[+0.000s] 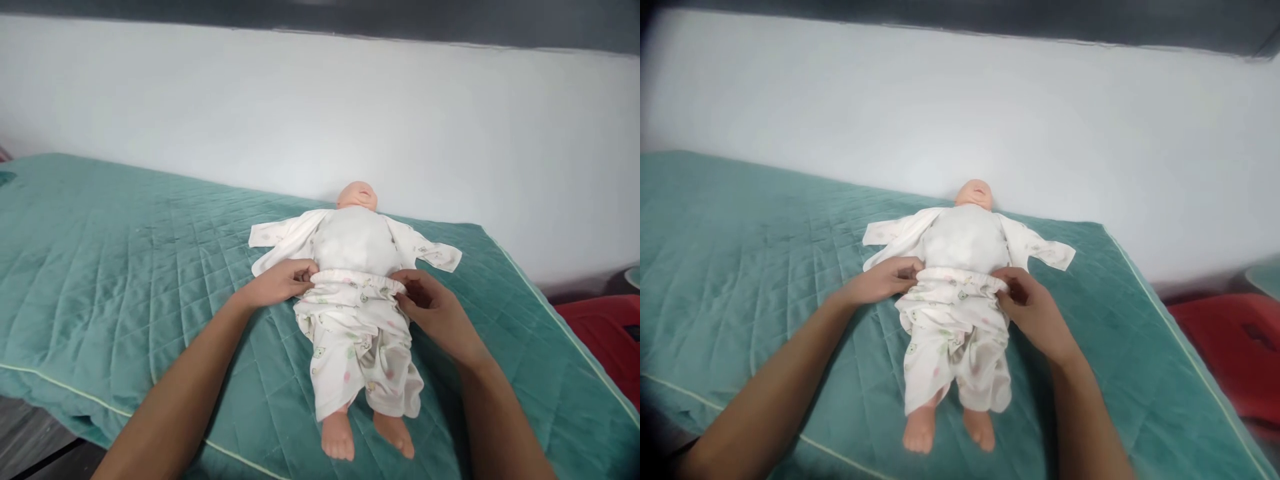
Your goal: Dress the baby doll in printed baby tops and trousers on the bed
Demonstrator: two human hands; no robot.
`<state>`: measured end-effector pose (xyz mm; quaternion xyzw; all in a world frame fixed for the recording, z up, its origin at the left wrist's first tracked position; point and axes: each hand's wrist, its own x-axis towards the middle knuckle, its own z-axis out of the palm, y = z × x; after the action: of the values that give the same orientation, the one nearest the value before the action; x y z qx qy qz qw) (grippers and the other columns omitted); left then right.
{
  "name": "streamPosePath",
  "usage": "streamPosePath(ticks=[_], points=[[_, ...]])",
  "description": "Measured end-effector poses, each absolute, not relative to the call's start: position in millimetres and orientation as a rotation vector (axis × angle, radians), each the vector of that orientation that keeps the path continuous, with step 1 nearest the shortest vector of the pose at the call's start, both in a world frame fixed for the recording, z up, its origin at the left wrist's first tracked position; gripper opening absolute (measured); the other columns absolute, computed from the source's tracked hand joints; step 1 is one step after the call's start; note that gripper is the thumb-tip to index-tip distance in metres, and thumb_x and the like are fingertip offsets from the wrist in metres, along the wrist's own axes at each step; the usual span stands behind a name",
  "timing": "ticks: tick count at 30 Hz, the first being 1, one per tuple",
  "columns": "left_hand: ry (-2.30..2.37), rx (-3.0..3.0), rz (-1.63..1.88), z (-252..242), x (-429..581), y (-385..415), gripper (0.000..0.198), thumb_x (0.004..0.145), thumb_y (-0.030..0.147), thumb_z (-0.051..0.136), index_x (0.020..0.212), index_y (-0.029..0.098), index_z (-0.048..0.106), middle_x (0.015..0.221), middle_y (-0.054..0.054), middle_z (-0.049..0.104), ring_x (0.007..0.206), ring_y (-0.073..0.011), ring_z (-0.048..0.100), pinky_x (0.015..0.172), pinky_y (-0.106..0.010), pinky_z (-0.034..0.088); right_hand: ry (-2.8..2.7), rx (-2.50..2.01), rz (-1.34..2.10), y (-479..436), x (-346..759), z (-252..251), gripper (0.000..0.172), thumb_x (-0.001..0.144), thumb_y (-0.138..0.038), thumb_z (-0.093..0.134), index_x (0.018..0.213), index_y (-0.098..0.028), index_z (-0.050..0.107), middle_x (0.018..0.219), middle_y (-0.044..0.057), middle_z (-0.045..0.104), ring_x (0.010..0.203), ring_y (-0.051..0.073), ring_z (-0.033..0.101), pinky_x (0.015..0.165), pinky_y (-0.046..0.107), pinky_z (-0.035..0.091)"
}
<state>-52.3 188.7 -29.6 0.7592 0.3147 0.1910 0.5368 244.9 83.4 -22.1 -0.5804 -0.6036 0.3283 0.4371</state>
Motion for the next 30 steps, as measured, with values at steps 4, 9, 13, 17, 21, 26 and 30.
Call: streamPosePath(ticks=[4, 9, 13, 17, 21, 26, 30], points=[[0.839, 1.647, 0.660, -32, -48, 186, 0.017, 0.085, 0.034, 0.061, 0.090, 0.019, 0.056, 0.075, 0.003, 0.055, 0.064, -0.0109, 0.050, 0.059, -0.022, 0.039, -1.441, -1.564, 0.671, 87, 240, -28, 0.024, 0.083, -0.027, 0.062, 0.107, -0.026, 0.063, 0.106, 0.003, 0.065, 0.074, 0.013, 0.058, 0.062, 0.024, 0.044], [1.028, 1.673, 1.108, -44, -27, 182, 0.009, 0.085, 0.028, 0.057, 0.088, 0.020, 0.054, 0.078, 0.003, 0.056, 0.073, -0.0123, 0.053, 0.071, -0.024, 0.042, -1.304, -1.804, 0.429, 102, 236, -41, 0.024, 0.075, -0.023, 0.056, 0.098, -0.021, 0.063, 0.100, 0.007, 0.070, 0.077, 0.020, 0.064, 0.071, 0.032, 0.049], [1.144, 1.836, 1.174, -48, -18, 180, 0.009, 0.089, 0.029, 0.053, 0.089, 0.020, 0.055, 0.084, 0.001, 0.059, 0.081, -0.0147, 0.053, 0.075, -0.026, 0.041, -1.331, -1.932, 0.435, 114, 235, -47, 0.023, 0.074, -0.021, 0.053, 0.094, -0.021, 0.064, 0.095, 0.009, 0.074, 0.087, 0.025, 0.067, 0.078, 0.036, 0.049], [1.065, 1.879, 1.019, -45, -23, 183, 0.013, 0.090, 0.032, 0.053, 0.091, 0.019, 0.055, 0.086, 0.001, 0.060, 0.081, -0.0142, 0.052, 0.074, -0.026, 0.040, -1.343, -1.905, 0.544, 116, 239, -52, 0.025, 0.075, -0.025, 0.058, 0.099, -0.023, 0.062, 0.099, 0.007, 0.073, 0.086, 0.023, 0.068, 0.077, 0.034, 0.050], [0.924, 1.666, 0.704, -40, -33, 188, 0.022, 0.089, 0.041, 0.055, 0.092, 0.020, 0.052, 0.076, 0.004, 0.051, 0.062, -0.0101, 0.044, 0.055, -0.022, 0.033, -1.338, -1.730, 0.714, 113, 245, -55, 0.035, 0.073, -0.030, 0.067, 0.106, -0.022, 0.062, 0.102, 0.006, 0.073, 0.089, 0.022, 0.067, 0.077, 0.032, 0.052], [0.783, 1.545, 0.549, -37, -37, 193, 0.023, 0.078, 0.026, 0.064, 0.091, 0.021, 0.046, 0.075, 0.006, 0.046, 0.057, -0.0075, 0.036, 0.050, -0.019, 0.027, -1.320, -1.680, 0.891, 112, 244, -47, 0.035, 0.071, -0.029, 0.068, 0.103, -0.019, 0.060, 0.097, 0.006, 0.073, 0.084, 0.020, 0.066, 0.064, 0.026, 0.050], [0.808, 1.628, 0.525, -38, -35, 195, 0.021, 0.070, 0.018, 0.062, 0.083, 0.020, 0.046, 0.073, 0.005, 0.050, 0.060, -0.0087, 0.040, 0.051, -0.019, 0.031, -1.368, -1.716, 0.942, 122, 246, -43, 0.036, 0.066, -0.024, 0.069, 0.101, -0.019, 0.064, 0.095, 0.005, 0.074, 0.079, 0.018, 0.067, 0.057, 0.022, 0.048]])
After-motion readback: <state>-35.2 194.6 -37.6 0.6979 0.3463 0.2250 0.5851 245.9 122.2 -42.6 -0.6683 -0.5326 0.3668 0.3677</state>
